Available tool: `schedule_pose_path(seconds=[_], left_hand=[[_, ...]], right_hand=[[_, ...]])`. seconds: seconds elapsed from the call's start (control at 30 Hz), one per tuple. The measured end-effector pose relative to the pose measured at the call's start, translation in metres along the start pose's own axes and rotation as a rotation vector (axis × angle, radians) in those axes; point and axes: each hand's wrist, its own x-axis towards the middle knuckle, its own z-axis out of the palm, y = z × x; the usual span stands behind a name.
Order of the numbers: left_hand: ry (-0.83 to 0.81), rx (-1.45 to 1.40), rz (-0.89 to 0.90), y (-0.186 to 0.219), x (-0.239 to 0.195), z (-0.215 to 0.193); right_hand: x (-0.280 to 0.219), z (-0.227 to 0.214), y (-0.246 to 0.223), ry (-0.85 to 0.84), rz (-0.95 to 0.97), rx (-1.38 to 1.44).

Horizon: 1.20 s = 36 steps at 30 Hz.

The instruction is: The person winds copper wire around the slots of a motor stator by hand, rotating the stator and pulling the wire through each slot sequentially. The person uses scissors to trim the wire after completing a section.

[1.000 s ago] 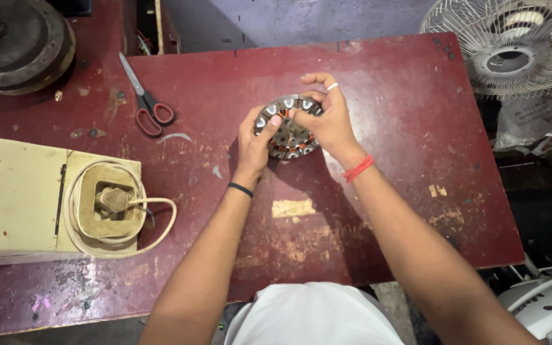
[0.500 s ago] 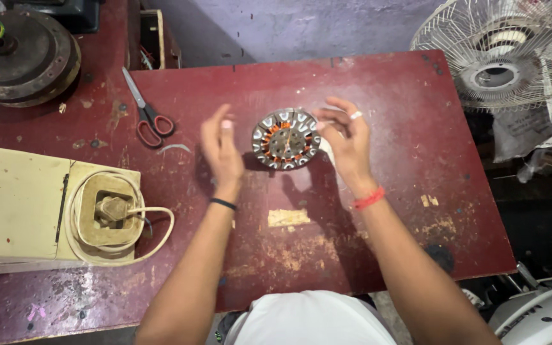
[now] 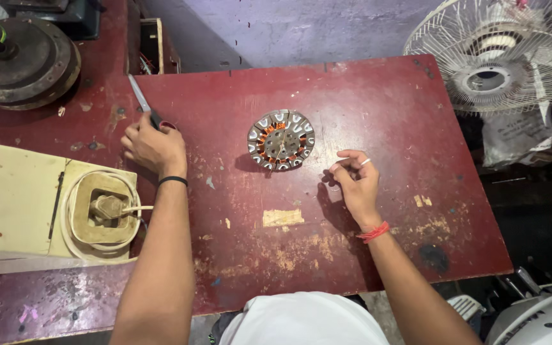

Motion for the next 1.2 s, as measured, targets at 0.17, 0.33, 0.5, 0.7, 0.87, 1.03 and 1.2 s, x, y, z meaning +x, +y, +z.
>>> schedule_pose_path(seconds=[0.17, 0.33, 0.5, 0.7, 0.87, 1.03, 1.2], left_hand=[[-0.064, -0.203, -0.041, 0.009, 0.004, -0.019], [-0.209, -0.607, 0.113, 0.034, -0.039, -0.054], [-0.229, -0.470, 0.559, 0.088, -0.129, -0.111], [-0.614, -0.621, 0.820, 0.121, -0.185, -0.158], [-0.587, -0.851, 0.852, 0.112, -0.165, -0.136], [-0.362, -0.987, 0.768, 0.095, -0.131, -0.081], [-0.390, -0.902, 0.667, 0.084, -0.113, -0.027]], right_hand=[[-0.005, 0.003, -0.012, 0.020, 0.004, -0.010], [-0.016, 0.014, -0.055, 0.032, -0.256, -0.251], [-0.006, 0.033, -0.114, -0.059, -0.605, -0.474], [0.008, 0.050, -0.152, -0.043, -0.722, -0.642], [0.019, 0.038, -0.151, 0.025, -0.627, -0.643], [0.023, 0.029, -0.133, 0.045, -0.518, -0.555], [0.031, 0.027, -0.114, 0.057, -0.377, -0.126]])
